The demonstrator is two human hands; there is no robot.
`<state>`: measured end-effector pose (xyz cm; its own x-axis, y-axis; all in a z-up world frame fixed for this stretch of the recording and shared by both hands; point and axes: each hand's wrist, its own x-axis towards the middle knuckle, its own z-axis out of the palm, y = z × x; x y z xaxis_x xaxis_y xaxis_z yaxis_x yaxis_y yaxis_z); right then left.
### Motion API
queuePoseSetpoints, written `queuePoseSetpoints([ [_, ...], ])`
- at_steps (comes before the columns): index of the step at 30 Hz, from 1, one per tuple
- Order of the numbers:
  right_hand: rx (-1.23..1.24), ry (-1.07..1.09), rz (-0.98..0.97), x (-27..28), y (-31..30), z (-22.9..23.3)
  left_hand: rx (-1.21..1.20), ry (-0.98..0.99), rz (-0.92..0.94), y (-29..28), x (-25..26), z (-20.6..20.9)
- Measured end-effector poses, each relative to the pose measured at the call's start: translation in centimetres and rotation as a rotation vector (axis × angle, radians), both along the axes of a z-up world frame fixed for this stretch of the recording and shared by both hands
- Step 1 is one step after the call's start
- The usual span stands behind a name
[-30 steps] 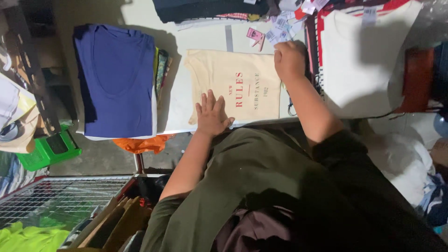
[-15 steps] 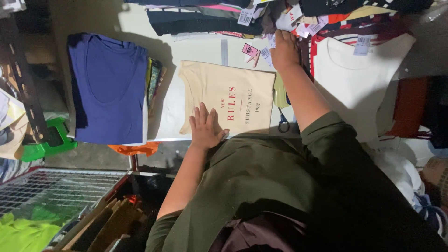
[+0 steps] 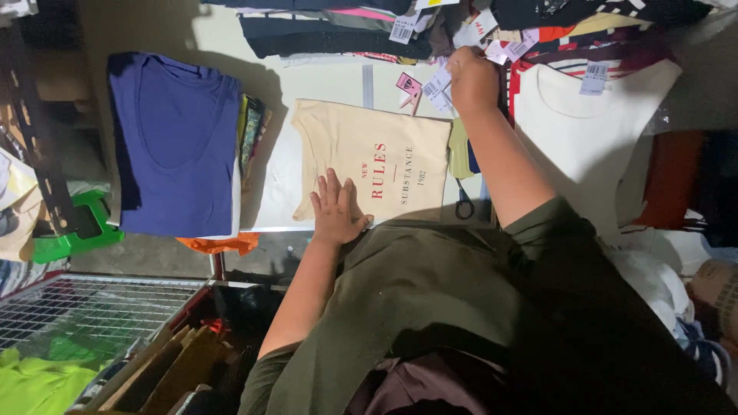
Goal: Tagging various items of clothing using a tagging gun on a work table.
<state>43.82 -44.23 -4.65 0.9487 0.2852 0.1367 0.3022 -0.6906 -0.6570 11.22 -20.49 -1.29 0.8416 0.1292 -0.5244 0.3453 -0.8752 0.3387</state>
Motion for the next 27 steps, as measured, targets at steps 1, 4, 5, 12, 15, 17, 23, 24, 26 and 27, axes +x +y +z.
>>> queuePoseSetpoints([
  [1,0.0,-0.002,-0.003,-0.6,0.4,1.7,0.0,-0.002,-0.003,0.0,0.0,0.1],
  [4,0.027,-0.192,0.024,-2.5,1.1,6.0,0.009,-0.013,-0.006,0.0,0.2,0.4],
  [5,0.028,-0.318,0.051,-3.2,1.2,7.0,0.003,-0.008,0.001,0.0,0.2,0.6],
  [12,0.548,0.109,-0.106,-8.8,0.2,5.3,-0.017,-0.018,0.108,-0.8,2.6,2.5],
  [15,0.743,0.72,-0.246,-13.0,0.5,5.4,-0.37,-0.505,0.204,-2.2,3.6,0.0],
  [17,0.667,0.826,-0.254,-16.3,1.6,9.0,-0.698,-0.503,0.378,-4.1,5.2,0.6],
  [23,0.489,0.797,-0.094,-19.5,0.2,7.8,-1.387,-0.377,0.958,-5.8,6.0,-3.8],
  [24,0.245,0.654,-0.072,-19.4,-0.3,7.8,-1.408,-0.403,0.957,-5.8,5.7,-4.4],
  [26,-0.037,0.463,-0.034,-18.1,-1.9,6.9,-1.41,-0.391,0.947,-5.2,5.3,-4.9],
  [27,-0.313,0.267,0.016,-17.3,-2.6,6.5,-1.41,-0.387,0.942,-4.9,5.1,-5.2],
])
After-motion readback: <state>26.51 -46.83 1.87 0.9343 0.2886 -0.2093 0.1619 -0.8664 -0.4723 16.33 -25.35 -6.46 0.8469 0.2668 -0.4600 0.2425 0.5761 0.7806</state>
